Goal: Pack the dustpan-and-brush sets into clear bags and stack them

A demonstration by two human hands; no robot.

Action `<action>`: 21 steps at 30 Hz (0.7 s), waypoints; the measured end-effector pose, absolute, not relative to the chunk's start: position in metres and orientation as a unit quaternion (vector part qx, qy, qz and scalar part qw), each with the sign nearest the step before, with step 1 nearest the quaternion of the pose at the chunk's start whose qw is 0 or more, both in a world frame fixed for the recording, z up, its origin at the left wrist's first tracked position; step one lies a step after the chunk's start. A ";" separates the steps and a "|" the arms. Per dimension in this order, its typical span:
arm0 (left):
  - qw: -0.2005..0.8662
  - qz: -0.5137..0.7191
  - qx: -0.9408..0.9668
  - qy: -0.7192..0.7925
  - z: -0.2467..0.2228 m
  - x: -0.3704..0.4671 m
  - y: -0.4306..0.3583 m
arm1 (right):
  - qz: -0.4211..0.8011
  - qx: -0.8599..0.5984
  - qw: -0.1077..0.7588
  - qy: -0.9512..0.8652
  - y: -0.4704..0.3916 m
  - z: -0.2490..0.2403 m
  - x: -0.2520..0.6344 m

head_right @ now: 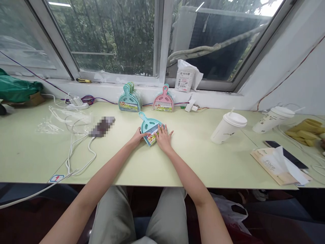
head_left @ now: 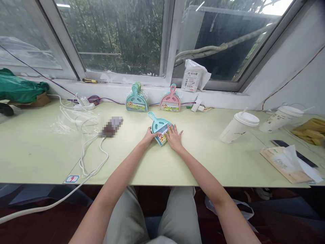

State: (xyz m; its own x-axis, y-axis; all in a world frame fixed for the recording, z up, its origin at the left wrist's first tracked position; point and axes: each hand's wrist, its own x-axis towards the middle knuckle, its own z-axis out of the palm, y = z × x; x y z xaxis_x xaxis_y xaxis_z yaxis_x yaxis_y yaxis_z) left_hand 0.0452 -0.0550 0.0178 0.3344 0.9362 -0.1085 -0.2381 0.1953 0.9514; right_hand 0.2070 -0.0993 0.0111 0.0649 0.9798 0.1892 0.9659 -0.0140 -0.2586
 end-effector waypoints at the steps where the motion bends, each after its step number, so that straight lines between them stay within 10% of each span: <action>1: 0.675 0.431 0.466 0.376 0.017 0.045 -0.055 | 0.033 -0.721 0.164 -0.673 -0.099 0.011 0.207; 14: 0.669 0.438 0.463 0.384 0.011 0.047 -0.054 | 0.100 -0.728 0.284 -0.616 -0.099 0.007 0.207; 21: 0.675 0.482 0.459 0.318 0.026 0.042 -0.055 | 0.268 -0.617 0.609 -0.419 -0.100 0.009 0.207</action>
State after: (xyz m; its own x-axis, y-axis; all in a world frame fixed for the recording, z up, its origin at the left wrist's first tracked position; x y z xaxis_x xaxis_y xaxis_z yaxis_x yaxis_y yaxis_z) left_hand 0.0416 -0.0552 0.0256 0.3334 0.9427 0.0134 -0.3582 0.1135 0.9267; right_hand 0.2066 -0.1004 0.0091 0.5040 0.8448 0.1799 0.1905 0.0944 -0.9771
